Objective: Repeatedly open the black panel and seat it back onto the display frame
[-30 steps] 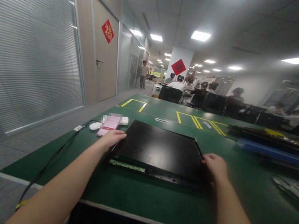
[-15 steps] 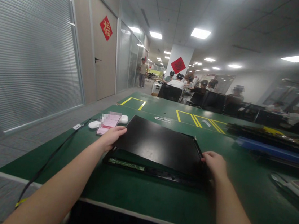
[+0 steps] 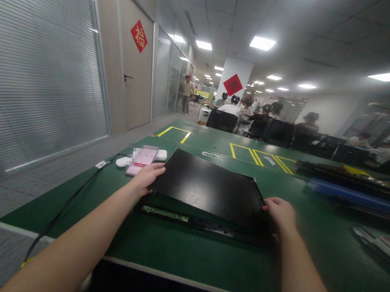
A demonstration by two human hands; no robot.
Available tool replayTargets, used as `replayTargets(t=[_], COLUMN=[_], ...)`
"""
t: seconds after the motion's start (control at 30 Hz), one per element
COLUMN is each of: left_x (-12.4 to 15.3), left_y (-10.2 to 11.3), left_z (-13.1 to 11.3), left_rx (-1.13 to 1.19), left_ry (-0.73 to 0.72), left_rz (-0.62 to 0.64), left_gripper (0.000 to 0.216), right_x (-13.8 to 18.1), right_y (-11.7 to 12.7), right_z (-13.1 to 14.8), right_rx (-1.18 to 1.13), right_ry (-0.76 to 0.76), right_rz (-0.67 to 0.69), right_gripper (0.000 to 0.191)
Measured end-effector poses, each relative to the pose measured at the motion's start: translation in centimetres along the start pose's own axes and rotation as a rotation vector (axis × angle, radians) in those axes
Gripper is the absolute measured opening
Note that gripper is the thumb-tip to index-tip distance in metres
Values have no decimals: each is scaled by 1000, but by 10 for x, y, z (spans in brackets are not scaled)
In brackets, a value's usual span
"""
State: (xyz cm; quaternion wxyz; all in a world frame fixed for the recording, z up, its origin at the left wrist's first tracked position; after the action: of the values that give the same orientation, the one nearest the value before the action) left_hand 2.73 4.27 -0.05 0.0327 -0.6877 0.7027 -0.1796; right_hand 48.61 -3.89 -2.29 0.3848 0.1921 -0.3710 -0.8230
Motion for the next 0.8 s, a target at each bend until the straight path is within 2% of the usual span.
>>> replayTargets(t=[0.53, 0.8], left_x=[-2, -1], left_y=[2, 1], left_z=[6, 9], left_rx=[18, -56], left_ry=[87, 47], left_rz=[-50, -76], left_gripper=[35, 35], right_x=[1, -1], right_y=[1, 1], right_z=[1, 0], right_rx=[25, 35], right_ry=[41, 53], right_rz=[0, -8], right_gripper=[29, 29])
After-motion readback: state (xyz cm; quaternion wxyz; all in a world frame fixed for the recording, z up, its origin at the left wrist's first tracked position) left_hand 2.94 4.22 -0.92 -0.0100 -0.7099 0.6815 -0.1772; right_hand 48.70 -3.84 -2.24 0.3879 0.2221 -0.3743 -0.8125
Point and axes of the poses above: each hand's wrist, its own x-axis away from the middle knuckle, its own y-axis out of the back of the hand, z = x × y, the point moved 3 cm from there along -x, towards the middle knuckle, and after that the axes turned 1 degree about y, right-handed, at the moved point
